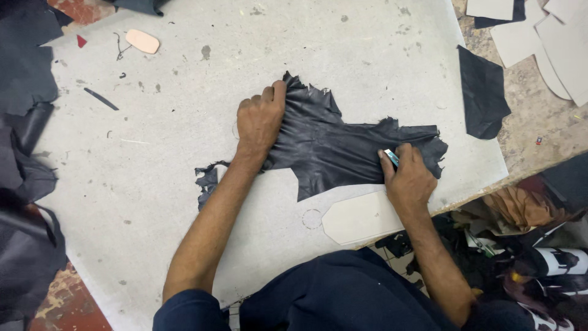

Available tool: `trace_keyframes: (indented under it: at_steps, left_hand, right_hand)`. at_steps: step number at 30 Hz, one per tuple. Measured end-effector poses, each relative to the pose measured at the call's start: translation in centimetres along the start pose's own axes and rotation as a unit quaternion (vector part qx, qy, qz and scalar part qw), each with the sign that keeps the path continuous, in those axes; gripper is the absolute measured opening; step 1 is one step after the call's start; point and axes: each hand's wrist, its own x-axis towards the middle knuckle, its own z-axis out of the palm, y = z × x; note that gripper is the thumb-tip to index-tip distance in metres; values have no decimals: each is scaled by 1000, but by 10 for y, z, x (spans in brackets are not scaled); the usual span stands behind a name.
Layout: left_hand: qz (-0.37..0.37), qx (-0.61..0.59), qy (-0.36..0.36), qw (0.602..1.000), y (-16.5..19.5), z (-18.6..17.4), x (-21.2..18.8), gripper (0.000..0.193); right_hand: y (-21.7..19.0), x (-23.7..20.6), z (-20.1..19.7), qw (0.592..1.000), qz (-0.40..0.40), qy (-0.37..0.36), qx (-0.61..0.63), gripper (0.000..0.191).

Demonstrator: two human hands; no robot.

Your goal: The person uses a cardboard template and a utility knife to cut shapes from black leather on a workbench. They repeatedly position the template, trace around it, and cut out pieces, then clear scraps and reposition the leather to continue cutting.

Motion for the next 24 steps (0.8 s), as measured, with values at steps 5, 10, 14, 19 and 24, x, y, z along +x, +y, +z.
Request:
trace_keyframes:
  at_steps: [5,10,14,19,24]
  left_hand:
    - [-16,-74,-32,997,-8,-7,5,21]
    - [-16,-143,-40,989,-16,-26,20,25]
    - [-169,-281,-145,934,-17,-56,16,57]
    - [-92,-271,-27,958,34,-99,-34,66]
    - [59,-393,-178,900,106,-124,-71,77]
  right_hand:
    - [4,-3,-2,1000,-2,4,18,34]
    - [21,-1,-1,993,40,-57,93,27]
    - [49,0,-16,959,86,23,269,19]
    - [67,-28,-51,979,129,66,141,23]
    - [51,-28,-53,978,178,0,111,37]
